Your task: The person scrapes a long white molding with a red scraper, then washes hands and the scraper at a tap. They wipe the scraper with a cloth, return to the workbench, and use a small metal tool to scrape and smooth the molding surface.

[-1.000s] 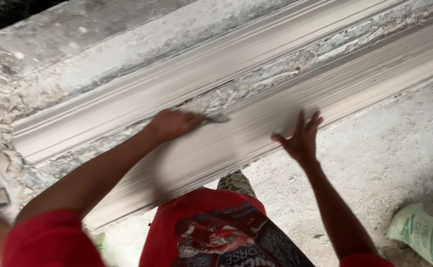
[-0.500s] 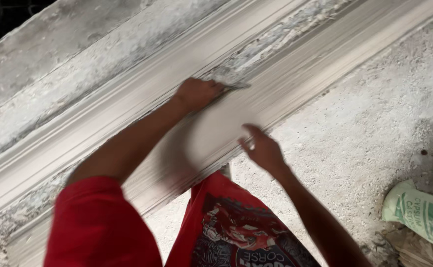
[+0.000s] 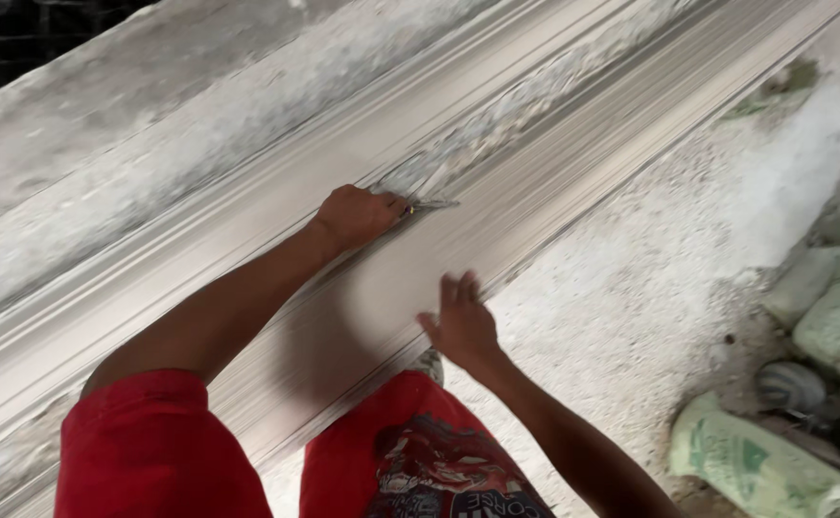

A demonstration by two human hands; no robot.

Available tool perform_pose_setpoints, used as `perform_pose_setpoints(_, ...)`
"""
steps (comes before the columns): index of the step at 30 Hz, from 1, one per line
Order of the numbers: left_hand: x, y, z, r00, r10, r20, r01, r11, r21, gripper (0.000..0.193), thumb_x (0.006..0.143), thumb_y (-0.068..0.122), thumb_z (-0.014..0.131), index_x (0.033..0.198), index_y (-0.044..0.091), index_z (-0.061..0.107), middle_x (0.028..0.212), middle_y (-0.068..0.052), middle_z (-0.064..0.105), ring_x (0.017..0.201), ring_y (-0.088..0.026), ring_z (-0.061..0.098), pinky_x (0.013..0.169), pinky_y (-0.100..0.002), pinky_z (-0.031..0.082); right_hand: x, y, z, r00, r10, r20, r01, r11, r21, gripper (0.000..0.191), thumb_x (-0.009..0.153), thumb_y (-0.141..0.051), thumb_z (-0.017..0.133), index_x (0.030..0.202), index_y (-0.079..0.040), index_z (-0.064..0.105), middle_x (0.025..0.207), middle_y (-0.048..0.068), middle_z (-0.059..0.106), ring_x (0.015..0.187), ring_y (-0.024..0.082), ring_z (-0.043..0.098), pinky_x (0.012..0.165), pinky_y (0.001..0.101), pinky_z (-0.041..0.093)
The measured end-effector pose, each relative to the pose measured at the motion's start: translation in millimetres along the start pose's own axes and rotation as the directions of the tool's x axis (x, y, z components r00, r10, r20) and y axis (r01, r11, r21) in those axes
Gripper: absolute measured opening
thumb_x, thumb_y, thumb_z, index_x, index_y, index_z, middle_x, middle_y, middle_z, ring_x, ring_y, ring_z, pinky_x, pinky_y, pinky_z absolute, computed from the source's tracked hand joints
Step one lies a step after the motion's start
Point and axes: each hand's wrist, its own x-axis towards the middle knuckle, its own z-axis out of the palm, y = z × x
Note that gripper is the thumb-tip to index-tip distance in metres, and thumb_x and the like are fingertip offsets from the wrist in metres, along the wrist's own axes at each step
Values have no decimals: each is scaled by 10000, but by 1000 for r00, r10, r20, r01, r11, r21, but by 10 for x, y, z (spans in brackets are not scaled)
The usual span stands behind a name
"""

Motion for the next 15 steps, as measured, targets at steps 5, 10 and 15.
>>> perform_pose_setpoints(5,1235,97,30,1000,-26,-1,26,1000,-9,267,986,187,493,1200,111,633,1015,-67,736,815,-290,755,641,-469,601,498,684,-897,952,-22,305,-25,988,150,561,1013,-423,564,1482,-130,472,1190,108,741,992,265,737,853,404,596)
perform_pose_setpoints(10,2530,270,38,1000,-14,-12,14,1000,-27,197,1005,191,509,1115,111,651,996,-76,747,849,-286,750,669,-469,595,1020,1887,-1341,986,-43,-160,63,990,127,463,975,-346,632,1382,-133,575,1262,126,684,1229,280,607,1025,438,523)
perform_pose_setpoints(15,2914,348,-150,999,-38,16,39,995,-88,283,988,123,540,1261,68,592,1142,-78,721,837,-283,747,638,-449,601,1535,3125,-1698,981,169,-98,-161,983,86,618,946,-368,660,1471,-113,460,1651,224,183,1486,455,187,1111,648,325)
